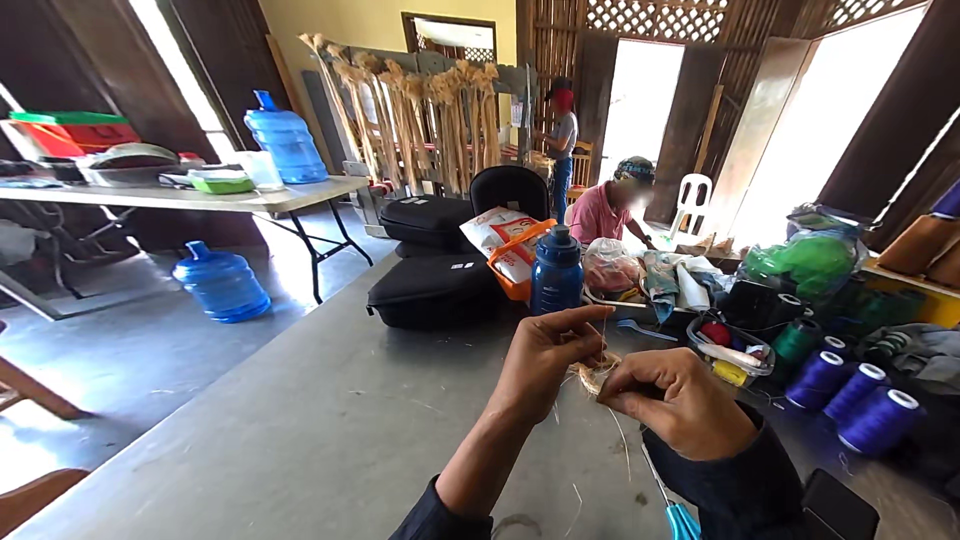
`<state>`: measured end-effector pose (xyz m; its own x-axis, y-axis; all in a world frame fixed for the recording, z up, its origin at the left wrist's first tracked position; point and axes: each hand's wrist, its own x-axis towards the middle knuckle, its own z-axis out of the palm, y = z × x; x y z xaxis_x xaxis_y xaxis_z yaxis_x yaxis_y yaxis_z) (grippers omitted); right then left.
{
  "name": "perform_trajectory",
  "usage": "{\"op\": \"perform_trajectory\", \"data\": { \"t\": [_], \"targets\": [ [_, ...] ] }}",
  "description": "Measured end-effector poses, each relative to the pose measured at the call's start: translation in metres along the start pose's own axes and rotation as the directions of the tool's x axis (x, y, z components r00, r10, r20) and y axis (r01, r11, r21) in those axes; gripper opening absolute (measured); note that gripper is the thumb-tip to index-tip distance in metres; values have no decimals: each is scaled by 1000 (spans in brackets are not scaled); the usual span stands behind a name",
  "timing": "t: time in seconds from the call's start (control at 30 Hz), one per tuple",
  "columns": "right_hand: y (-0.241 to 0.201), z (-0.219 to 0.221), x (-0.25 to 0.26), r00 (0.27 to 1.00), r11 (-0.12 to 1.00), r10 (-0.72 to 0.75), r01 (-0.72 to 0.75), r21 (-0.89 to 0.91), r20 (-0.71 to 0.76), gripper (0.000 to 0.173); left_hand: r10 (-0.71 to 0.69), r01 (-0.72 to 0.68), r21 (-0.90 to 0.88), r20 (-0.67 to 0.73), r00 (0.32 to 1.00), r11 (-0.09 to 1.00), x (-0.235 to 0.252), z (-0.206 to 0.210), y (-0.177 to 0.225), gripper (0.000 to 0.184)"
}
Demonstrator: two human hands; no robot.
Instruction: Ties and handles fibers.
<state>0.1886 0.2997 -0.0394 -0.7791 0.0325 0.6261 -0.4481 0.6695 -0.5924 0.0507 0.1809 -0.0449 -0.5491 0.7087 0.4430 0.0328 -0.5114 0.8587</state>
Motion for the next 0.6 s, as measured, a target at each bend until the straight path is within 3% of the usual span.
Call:
{"op": "perform_trajectory", "data": {
  "t": [0.37, 0.47, 0.6],
  "targets": [
    [3, 6, 3, 999, 998, -36, 34, 61, 24, 9, 72, -70, 63, -29, 997, 996, 0, 5, -7, 30],
    [1, 8, 3, 1000, 996, 9, -10, 94, 4, 9, 106, -103, 145, -10, 994, 984, 2, 3, -10, 27],
    [-2, 5, 2, 995, 994, 102, -101, 53, -16, 9, 29, -23, 165, -30, 999, 986, 5, -1, -7, 21]
  ]
}}
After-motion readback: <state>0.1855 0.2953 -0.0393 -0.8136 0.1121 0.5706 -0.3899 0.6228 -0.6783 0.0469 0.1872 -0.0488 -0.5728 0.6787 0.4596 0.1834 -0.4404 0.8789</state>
